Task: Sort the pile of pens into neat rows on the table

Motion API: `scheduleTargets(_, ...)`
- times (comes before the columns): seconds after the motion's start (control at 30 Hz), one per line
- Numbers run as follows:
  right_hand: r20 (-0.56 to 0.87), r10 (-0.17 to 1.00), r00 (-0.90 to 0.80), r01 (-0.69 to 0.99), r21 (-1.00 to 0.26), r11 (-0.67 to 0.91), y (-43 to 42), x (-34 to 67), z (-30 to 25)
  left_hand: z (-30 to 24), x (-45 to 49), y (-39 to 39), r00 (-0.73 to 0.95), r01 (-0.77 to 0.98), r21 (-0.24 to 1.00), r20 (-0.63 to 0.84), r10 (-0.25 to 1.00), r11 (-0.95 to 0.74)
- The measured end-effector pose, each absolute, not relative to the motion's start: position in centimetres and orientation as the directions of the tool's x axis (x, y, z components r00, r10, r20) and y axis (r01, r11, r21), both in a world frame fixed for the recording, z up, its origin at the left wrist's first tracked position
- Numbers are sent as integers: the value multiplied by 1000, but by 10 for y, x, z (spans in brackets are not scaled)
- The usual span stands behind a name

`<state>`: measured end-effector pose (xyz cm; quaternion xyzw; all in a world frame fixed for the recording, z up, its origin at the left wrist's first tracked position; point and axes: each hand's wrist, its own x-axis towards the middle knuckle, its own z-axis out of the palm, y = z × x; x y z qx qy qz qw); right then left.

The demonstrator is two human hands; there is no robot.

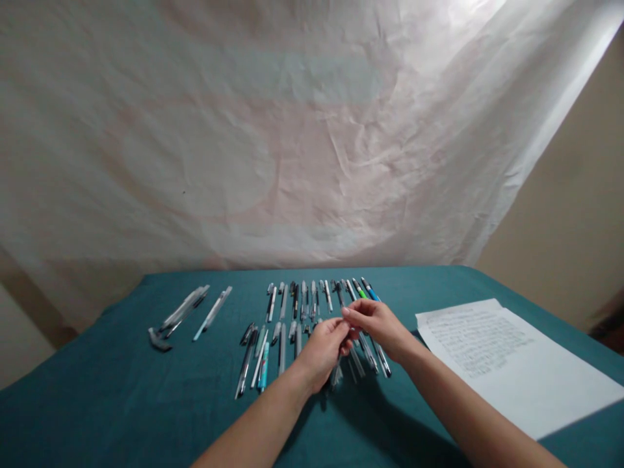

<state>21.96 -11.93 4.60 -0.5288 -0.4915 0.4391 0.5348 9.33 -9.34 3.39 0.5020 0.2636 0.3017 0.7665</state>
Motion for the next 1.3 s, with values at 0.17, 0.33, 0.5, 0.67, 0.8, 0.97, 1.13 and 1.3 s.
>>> scheduleTargets(0.17, 7, 971, 240, -20, -1000, 13, -115, 228, 41, 28, 94, -94, 634, -160, 954, -97, 767, 253)
scheduleTargets(0.33, -97, 971, 218, -160, -985, -62, -112, 235, 39, 28, 94, -94, 614, -159, 950, -119, 780, 270)
scheduleTargets(0.5, -98, 989, 106, -287, -956, -64, -113, 234, 41, 31, 94, -94, 657, -208, 911, -138, 741, 355)
scheduleTargets(0.67, -117, 978, 171, -247, -966, -72, -114, 231, 39, 29, 95, -94, 675, -234, 891, -139, 725, 388)
scheduleTargets(0.8, -113, 977, 181, -186, -979, -79, -112, 231, 33, 28, 95, -95, 681, -226, 893, -140, 718, 389)
scheduleTargets(0.97, -84, 989, 121, -235, -970, -54, -112, 234, 36, 27, 95, -94, 670, -208, 896, -161, 725, 392)
scheduleTargets(1.13, -104, 989, 106, -317, -946, -65, -112, 231, 37, 26, 94, -92, 663, -196, 898, -175, 728, 395)
scheduleTargets(1.3, -104, 982, 156, -277, -959, -58, -110, 232, 29, 23, 95, -93, 667, -193, 905, -162, 727, 379)
